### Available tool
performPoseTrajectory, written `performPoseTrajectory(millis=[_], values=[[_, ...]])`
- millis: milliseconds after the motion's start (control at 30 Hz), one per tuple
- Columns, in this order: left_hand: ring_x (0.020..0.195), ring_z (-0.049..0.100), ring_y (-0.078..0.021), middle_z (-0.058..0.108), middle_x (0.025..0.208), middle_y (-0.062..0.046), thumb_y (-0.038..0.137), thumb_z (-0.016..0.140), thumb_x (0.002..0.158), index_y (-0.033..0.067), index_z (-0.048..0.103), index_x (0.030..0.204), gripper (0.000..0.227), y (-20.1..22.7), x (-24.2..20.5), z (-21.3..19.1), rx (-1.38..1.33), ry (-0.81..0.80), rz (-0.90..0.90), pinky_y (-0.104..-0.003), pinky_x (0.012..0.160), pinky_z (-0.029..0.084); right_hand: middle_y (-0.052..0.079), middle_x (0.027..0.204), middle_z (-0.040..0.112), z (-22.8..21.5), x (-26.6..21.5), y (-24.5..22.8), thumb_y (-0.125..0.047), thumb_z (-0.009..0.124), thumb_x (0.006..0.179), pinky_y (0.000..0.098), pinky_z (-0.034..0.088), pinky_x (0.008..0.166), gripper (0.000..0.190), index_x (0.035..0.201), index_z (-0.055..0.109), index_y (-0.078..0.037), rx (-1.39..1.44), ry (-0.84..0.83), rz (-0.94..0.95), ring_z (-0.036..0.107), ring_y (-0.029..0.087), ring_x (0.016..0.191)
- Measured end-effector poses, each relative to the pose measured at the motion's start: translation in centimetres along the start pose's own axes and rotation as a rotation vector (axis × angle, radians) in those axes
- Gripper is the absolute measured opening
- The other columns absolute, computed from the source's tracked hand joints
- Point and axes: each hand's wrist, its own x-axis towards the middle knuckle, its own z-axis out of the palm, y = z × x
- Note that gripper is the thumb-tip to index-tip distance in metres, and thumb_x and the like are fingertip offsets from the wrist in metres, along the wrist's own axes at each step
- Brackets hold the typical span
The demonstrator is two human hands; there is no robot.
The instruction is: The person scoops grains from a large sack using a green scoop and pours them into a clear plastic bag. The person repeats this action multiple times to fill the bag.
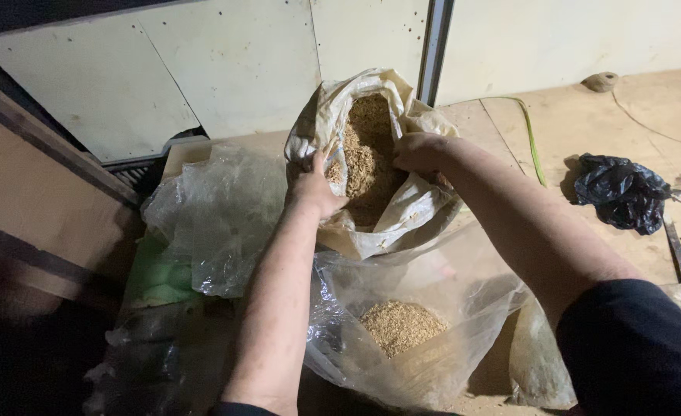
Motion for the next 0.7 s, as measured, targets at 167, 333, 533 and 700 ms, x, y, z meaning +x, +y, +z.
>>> performPoseTrajectory(millis=[167,333,533,700], values=[[0.128,0.059,-0.0413,0.053,0.143,-0.029,0.041,0.087,0.078,0.0255,0.002,0.165,0.122,-0.6,0.7,0.7,0.091,0.009,0.019,-0.045,0.11,0.047,0.017,0.105,0.075,0.8,0.8,1.7,-0.025,0.06,0.093,0.046,0.064,0.08,0.034,0.121,0.069,-0.008,0.092,-0.001,0.0,0.075,0.031,0.09],[0.129,0.056,-0.0436,0.049,0.146,-0.032,0.043,0.086,0.079,0.0216,-0.007,0.164,0.129,-0.8,1.5,1.4,0.132,0.0,0.037,-0.045,0.11,0.046,0.016,0.111,0.074,1.9,3.0,3.4,-0.028,0.063,0.092,0.0438,0.059,0.09,0.036,0.122,0.069,-0.009,0.031,0.035,0.005,0.073,0.029,0.099],[0.136,0.053,-0.0457,0.045,0.15,-0.035,0.045,0.082,0.08,0.022,-0.018,0.166,0.134,0.1,0.7,1.6,0.148,-0.054,0.039,-0.045,0.114,0.044,0.013,0.123,0.071,3.1,5.5,6.0,-0.03,0.058,0.096,0.0406,0.055,0.099,0.038,0.126,0.07,-0.009,-0.041,0.028,-0.143,0.069,0.028,0.11],[0.149,0.011,-0.0592,0.0,0.156,-0.047,0.052,0.085,0.082,0.0236,-0.016,0.16,0.13,1.3,-1.2,0.1,0.272,-0.038,0.042,-0.052,0.12,0.027,0.013,0.126,0.069,3.4,5.4,7.5,-0.028,0.057,0.094,0.0396,0.052,0.103,0.044,0.135,0.064,-0.013,0.094,0.05,-0.078,0.067,0.028,0.114]])
